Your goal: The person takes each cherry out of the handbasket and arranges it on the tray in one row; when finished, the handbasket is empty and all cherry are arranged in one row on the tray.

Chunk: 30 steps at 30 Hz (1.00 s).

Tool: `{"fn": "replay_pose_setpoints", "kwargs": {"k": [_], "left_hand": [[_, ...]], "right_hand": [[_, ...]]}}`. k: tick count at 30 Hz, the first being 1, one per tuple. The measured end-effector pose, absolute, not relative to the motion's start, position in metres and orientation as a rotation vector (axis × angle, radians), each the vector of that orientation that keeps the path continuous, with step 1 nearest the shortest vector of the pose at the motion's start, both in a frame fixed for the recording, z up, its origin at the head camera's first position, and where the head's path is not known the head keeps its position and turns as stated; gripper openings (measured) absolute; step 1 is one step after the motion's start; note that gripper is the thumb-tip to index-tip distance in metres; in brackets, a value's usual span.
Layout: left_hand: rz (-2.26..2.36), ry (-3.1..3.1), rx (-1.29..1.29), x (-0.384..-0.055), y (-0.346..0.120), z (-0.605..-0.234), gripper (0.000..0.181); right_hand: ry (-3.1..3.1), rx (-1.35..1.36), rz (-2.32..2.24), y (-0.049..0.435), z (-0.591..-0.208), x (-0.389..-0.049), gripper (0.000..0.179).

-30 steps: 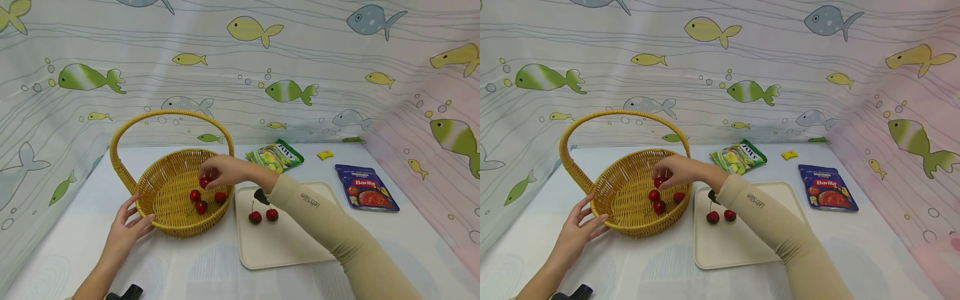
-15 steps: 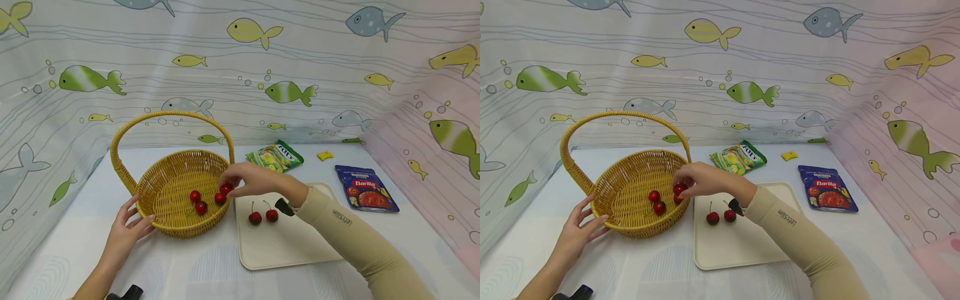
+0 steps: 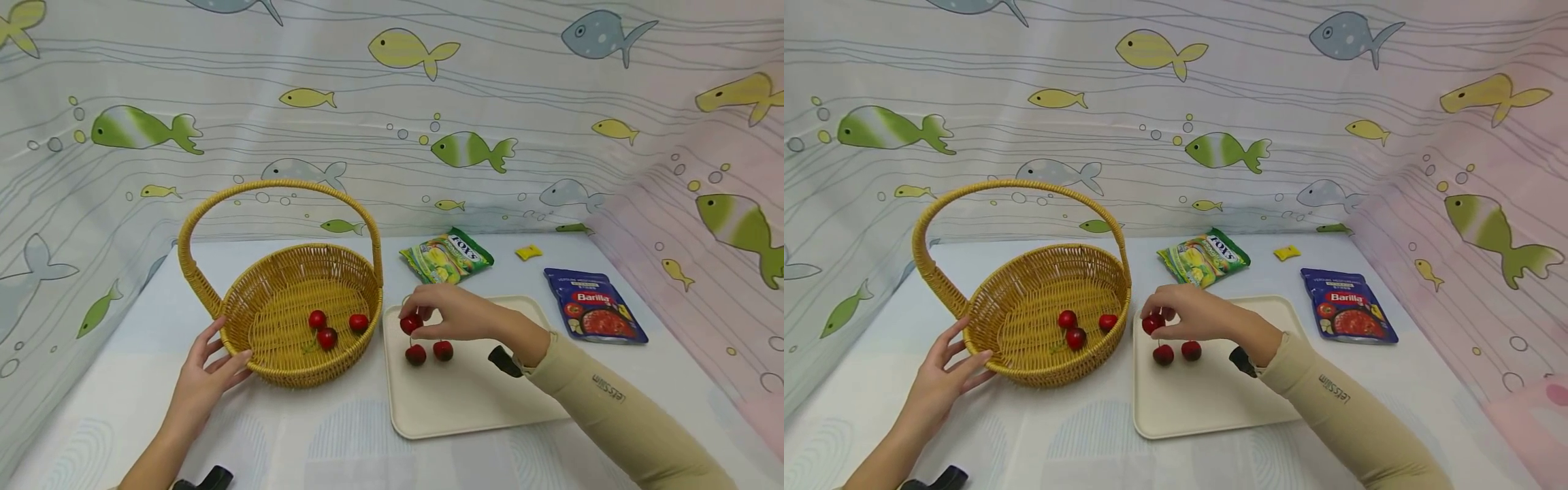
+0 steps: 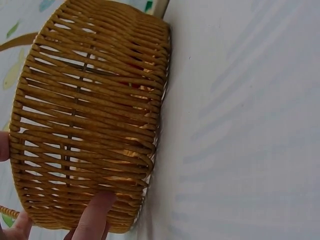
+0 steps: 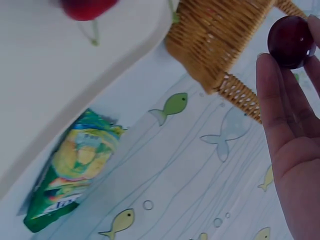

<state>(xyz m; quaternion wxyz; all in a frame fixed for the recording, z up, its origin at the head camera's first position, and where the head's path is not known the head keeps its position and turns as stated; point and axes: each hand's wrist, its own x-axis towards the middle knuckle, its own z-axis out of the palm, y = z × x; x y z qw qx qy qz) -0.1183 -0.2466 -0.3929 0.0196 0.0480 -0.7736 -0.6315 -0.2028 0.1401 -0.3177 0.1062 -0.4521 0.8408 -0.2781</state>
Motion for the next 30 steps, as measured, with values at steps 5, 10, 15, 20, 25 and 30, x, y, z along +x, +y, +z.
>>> {"fn": "replay_pose_setpoints", "kwargs": {"k": [5,10,15,20,25,30], "left_hand": [[-1.964,-2.396,0.149,-0.118,-0.247,-0.394,0.08],[-1.949,-2.408,0.159,-0.118,-0.247,-0.395,0.081],[-1.944,-2.409,0.154,-0.118,-0.247,-0.395,0.08],[-1.95,-2.407,0.164,-0.118,-0.246,-0.393,0.08],[-1.95,-2.412,0.173,-0.118,-0.245,-0.392,0.08],[-1.948,-2.412,0.173,-0.118,-0.246,-0.392,0.08]], "right_hand": [[2.516,-1.272,-0.821,0.157,-0.327,-0.195,0.021],[2.545,-1.215,-0.852,0.173,-0.339,-0.192,0.022],[2.567,-1.175,-0.863,0.187,-0.349,-0.191,0.021],[2.59,-1.185,-0.852,0.197,-0.356,-0.19,0.019],[2.609,-1.163,-0.847,0.206,-0.363,-0.191,0.02],[2.609,-1.103,-0.805,0.213,-0.373,-0.192,0.022]]}}
